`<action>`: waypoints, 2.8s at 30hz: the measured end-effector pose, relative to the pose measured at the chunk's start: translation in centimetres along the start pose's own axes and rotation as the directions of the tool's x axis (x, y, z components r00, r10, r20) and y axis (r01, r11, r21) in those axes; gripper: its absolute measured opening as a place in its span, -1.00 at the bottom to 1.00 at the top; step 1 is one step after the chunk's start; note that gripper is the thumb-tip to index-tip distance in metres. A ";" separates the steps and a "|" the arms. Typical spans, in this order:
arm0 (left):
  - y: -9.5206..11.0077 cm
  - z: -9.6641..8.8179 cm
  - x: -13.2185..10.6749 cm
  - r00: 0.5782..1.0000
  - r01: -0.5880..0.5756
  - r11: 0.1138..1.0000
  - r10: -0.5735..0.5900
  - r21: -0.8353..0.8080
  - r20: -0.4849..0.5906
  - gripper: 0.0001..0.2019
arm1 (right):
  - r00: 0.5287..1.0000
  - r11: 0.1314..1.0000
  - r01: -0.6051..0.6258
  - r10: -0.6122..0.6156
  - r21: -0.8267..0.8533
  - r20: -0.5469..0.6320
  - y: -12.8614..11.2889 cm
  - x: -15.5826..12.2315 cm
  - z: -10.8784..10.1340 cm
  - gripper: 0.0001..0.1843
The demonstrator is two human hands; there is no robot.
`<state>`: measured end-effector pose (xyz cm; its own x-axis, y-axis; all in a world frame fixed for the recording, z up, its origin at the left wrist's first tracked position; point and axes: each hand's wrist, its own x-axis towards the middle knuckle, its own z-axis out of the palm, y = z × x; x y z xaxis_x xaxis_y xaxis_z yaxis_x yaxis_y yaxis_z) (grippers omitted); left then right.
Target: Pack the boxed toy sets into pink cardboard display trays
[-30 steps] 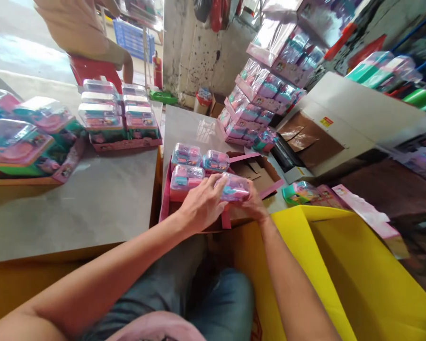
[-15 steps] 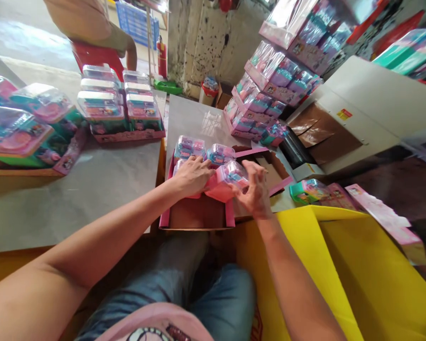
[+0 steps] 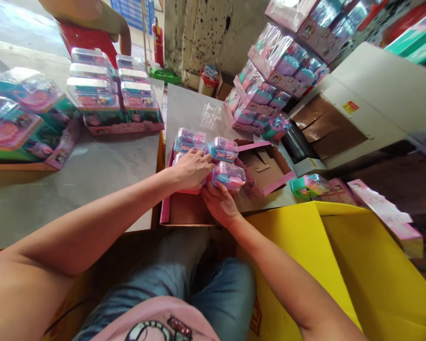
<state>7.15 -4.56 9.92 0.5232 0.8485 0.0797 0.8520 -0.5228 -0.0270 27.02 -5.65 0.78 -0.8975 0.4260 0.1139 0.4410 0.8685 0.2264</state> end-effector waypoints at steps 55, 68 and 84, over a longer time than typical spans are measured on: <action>2.2 0.7 -1.0 0.964 0.241 0.970 -0.236 0.029 -0.119 0.02 | 0.890 0.843 -0.297 0.414 0.449 -0.189 7.9 0.0 -3.5 0.15; 5.1 -0.2 5.9 0.998 0.041 0.994 -0.035 0.099 -0.057 0.13 | 0.470 0.377 -0.865 0.841 0.333 0.268 3.0 -3.2 0.8 -0.74; 6.3 1.7 7.7 0.954 0.280 0.960 -0.275 0.021 -0.116 -0.23 | 0.496 0.411 -0.847 0.838 0.337 0.226 1.9 -3.1 2.0 -0.57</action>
<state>16.62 -1.17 8.69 0.2625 0.9441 0.1993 0.9645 -0.2629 -0.0250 30.64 -4.83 -1.05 -0.0761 0.9967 0.0282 0.9408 0.0811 -0.3292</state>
